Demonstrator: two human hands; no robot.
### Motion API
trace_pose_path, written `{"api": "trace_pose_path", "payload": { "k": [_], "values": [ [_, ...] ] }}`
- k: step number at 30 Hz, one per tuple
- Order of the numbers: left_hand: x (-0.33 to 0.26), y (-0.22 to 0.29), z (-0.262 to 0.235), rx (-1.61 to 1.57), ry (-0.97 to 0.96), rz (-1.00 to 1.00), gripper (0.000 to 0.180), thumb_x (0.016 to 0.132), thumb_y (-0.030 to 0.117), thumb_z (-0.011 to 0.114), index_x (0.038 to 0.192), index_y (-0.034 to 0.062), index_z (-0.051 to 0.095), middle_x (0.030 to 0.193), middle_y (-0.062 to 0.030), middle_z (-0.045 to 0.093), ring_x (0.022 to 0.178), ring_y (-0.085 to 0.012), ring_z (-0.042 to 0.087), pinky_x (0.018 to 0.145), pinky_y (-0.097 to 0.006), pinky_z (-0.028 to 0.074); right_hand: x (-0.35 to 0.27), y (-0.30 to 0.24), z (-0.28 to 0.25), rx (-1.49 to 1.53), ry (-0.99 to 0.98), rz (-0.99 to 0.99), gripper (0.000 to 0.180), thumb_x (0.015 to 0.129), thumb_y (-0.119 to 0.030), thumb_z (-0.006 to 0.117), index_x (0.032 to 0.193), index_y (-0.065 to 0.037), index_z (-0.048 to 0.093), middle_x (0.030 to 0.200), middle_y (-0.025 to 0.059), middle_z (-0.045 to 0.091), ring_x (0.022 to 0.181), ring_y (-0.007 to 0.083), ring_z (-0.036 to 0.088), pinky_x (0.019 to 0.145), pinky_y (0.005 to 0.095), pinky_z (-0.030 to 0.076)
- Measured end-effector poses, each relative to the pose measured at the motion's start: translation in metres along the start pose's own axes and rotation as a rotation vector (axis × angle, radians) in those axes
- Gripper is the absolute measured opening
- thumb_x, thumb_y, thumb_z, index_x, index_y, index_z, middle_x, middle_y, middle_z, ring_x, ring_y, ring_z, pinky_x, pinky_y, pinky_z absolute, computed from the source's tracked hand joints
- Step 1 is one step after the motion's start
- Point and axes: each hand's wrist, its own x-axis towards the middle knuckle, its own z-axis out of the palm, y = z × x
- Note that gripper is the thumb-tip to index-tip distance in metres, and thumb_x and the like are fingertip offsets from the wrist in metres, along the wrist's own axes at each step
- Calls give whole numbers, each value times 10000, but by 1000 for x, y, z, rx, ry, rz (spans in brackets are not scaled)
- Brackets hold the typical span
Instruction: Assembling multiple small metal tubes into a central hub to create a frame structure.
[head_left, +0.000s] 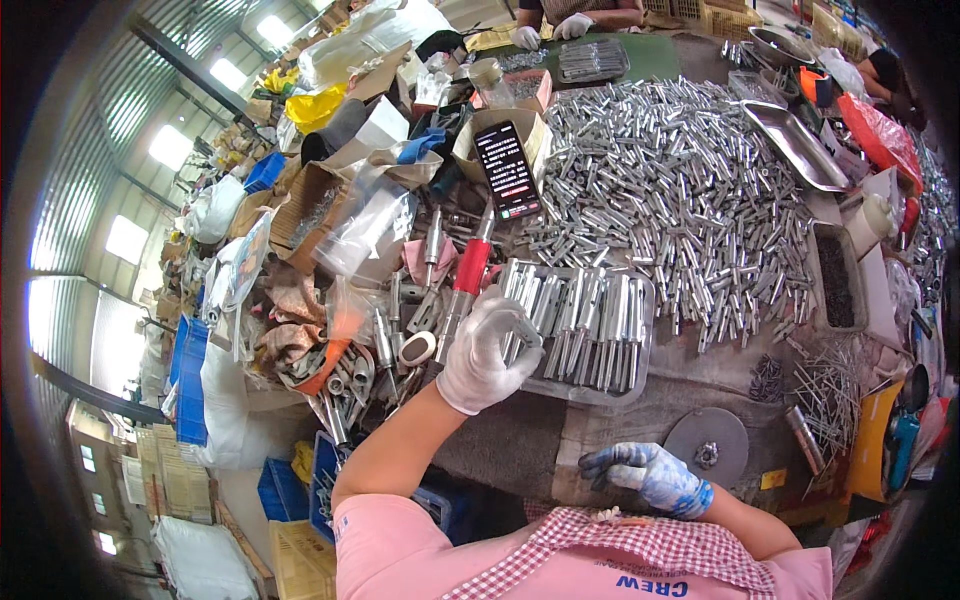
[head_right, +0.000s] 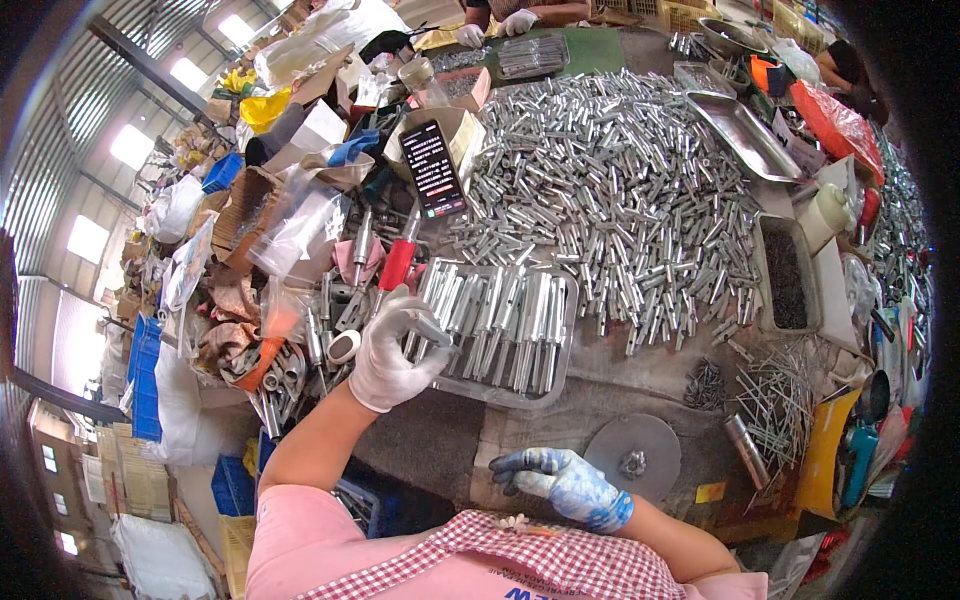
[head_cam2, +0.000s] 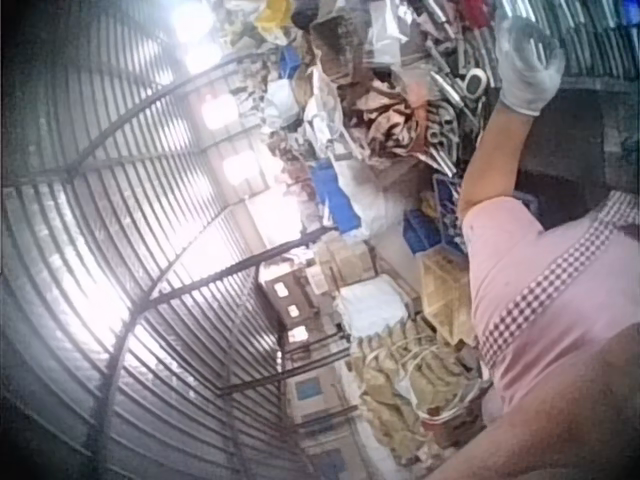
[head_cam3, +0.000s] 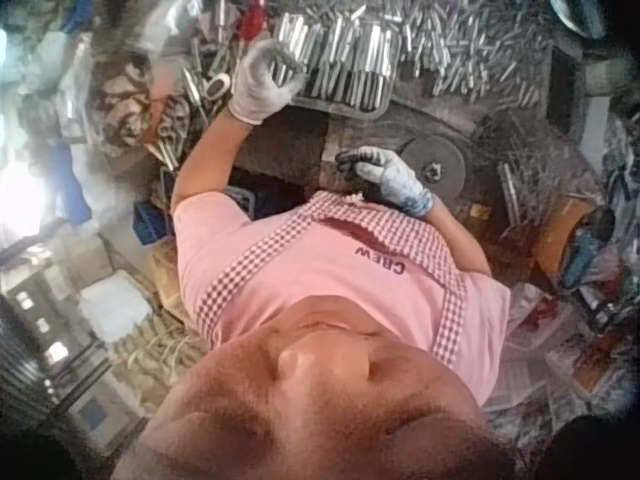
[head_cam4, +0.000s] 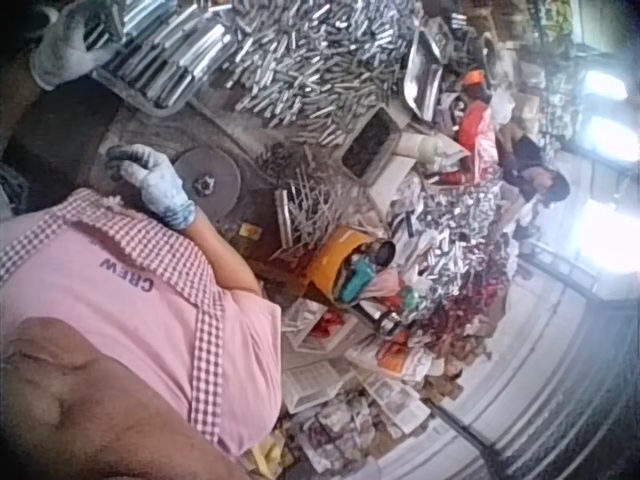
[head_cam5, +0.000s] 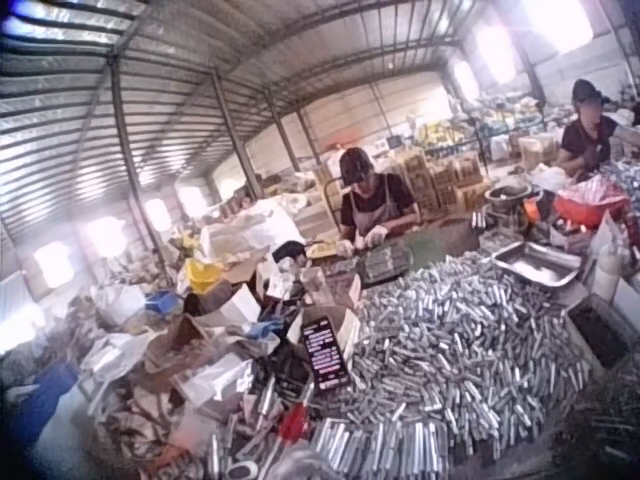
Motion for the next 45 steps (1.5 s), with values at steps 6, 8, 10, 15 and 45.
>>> {"api": "trace_pose_path", "payload": {
  "k": [6, 8, 10, 15, 45],
  "values": [
    [1, 2, -3, -179, -25, -24, 690, 618, -117, 679, 1208, 49, 361, 762, -94, 596, 685, -268, 592, 663, -390, 478, -1, 1, 2, -10, 8, -23, 317, 916, -105, 523, 1205, 16, 563, 1094, 83, 630, 970, 141, 575, 893, 287, 449],
    [0, 9, -9, -147, 99, -183, 557, 705, -94, 647, 1203, 55, 446, 769, -75, 607, 736, -230, 623, 807, -351, 479, -2, 0, 2, -21, 17, -22, 298, 915, -67, 517, 1197, 12, 570, 1093, 71, 627, 951, 126, 576, 886, 274, 452],
    [18, 20, -22, -59, 57, -211, 429, 709, -80, 646, 1099, 39, 512, 760, -85, 613, 717, -238, 623, 754, -357, 488, -1, 4, -1, -13, 7, -24, 295, 916, -68, 515, 1194, 11, 575, 1095, 73, 626, 962, 127, 571, 893, 277, 448],
    [9, 36, -2, 238, -348, -554, 236, 791, 159, 587, 996, 41, 586, 754, -197, 626, 724, -352, 625, 660, -436, 492, 2, 7, 2, -5, 39, -52, 302, 912, -86, 530, 1197, 6, 574, 1115, 81, 624, 1004, 136, 566, 917, 279, 437],
    [-26, 55, 28, 525, -308, -726, 225, 673, 143, 632, 866, 29, 615, 801, -154, 609, 718, -324, 625, 647, -412, 519, -1, 12, 1, 14, 28, -73, 273, 913, -92, 535, 1162, 3, 597, 1070, 66, 635, 915, 122, 583, 864, 270, 461]
  ]
}}
